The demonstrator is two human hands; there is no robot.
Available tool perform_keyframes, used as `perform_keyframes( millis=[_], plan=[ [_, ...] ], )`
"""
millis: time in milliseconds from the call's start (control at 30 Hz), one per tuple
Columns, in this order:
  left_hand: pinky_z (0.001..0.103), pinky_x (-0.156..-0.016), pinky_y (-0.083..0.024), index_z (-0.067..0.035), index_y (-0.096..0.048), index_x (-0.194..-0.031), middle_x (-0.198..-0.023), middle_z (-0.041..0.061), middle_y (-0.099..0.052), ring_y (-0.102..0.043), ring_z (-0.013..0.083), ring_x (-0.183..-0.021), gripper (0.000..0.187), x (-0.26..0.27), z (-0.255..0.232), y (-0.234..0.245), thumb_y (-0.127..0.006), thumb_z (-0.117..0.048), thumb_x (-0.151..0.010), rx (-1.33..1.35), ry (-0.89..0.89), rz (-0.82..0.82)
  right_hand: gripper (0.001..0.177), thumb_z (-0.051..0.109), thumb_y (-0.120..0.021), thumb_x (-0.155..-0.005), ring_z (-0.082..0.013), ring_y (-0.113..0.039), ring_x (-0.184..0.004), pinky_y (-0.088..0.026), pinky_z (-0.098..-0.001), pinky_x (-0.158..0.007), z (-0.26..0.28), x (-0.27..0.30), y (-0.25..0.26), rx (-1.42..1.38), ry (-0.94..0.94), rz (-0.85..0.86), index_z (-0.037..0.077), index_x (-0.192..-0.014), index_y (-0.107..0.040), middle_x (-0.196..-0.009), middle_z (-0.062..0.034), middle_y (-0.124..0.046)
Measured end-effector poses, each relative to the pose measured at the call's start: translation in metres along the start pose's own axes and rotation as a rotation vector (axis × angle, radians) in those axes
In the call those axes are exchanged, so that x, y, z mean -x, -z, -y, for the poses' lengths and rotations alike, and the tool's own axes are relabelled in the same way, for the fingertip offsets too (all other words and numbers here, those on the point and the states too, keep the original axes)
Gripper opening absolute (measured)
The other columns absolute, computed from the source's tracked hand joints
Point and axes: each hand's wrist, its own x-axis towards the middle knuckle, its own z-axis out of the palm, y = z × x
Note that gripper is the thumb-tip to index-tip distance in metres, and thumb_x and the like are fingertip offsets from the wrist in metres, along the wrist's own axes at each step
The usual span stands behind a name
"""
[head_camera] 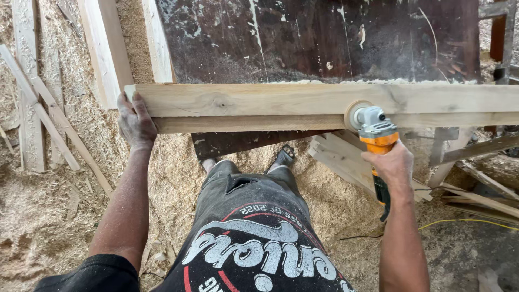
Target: The person sands the surface and edges of a wooden beam using a handheld power sander.
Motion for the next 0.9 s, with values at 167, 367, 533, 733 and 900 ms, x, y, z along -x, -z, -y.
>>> perform_keyframes(
  millis=[167,367,533,733,900],
  plan=[
    [0.041,-0.068,-0.062,-0.001,-0.038,-0.155,-0.093,0.013,-0.073,-0.073,0.0233,-0.082,0.092,0.002,-0.02,0.007,-0.028,-0.077,-0.104,-0.052,0.067,0.008,0.066,0.035,-0.094,-0.063,-0.0331,-0.073,-0.097,-0.057,-0.043,-0.089,-0.044,-0.028,0.005,0.035,-0.001,-0.051,0.001,-0.115,-0.073,-0.108,-0.0213,-0.076],
    [0.039,-0.074,-0.061,-0.005,-0.04,-0.153,-0.09,0.015,-0.073,-0.074,0.0253,-0.083,0.09,0.006,-0.021,0.009,-0.028,-0.077,-0.101,-0.062,0.107,0.021,0.065,0.034,-0.094,-0.068,-0.03,-0.073,-0.093,-0.057,-0.0402,-0.086,-0.128,-0.069,0.025,-0.074,-0.137,-0.162,-0.004,-0.116,-0.072,-0.109,-0.0208,-0.075],
    [0.036,-0.073,-0.057,-0.01,-0.06,-0.143,-0.093,0.014,-0.062,-0.062,0.0189,-0.085,0.073,0.0,0.01,-0.002,-0.036,-0.068,-0.105,0.207,0.273,-0.07,0.061,0.024,-0.093,-0.063,-0.0225,-0.071,-0.086,-0.058,-0.0379,-0.073,-0.173,-0.114,0.031,-0.643,-0.218,-0.335,0.0,-0.114,-0.069,-0.104,-0.0081,-0.073],
    [0.029,-0.077,-0.053,-0.006,-0.075,-0.099,-0.088,0.001,-0.074,-0.066,0.0113,-0.081,0.041,-0.007,0.039,-0.007,-0.053,-0.04,-0.107,0.45,0.242,-0.119,0.057,0.023,-0.095,-0.07,-0.0217,-0.068,-0.08,-0.055,-0.0379,-0.069,-0.138,-0.12,0.025,-0.3,-0.111,-0.291,-0.004,-0.111,-0.067,-0.099,-0.0108,-0.071],
    [0.031,-0.073,-0.056,-0.01,-0.07,-0.082,-0.083,0.002,-0.069,-0.061,0.0119,-0.074,0.044,-0.012,0.038,0.004,-0.054,-0.043,-0.107,0.718,0.469,0.0,0.054,0.029,-0.091,-0.068,-0.0238,-0.072,-0.085,-0.059,-0.0387,-0.077,-0.036,-0.075,0.011,-0.179,-0.08,-0.093,0.001,-0.111,-0.072,-0.101,-0.0138,-0.074]
  ],
)
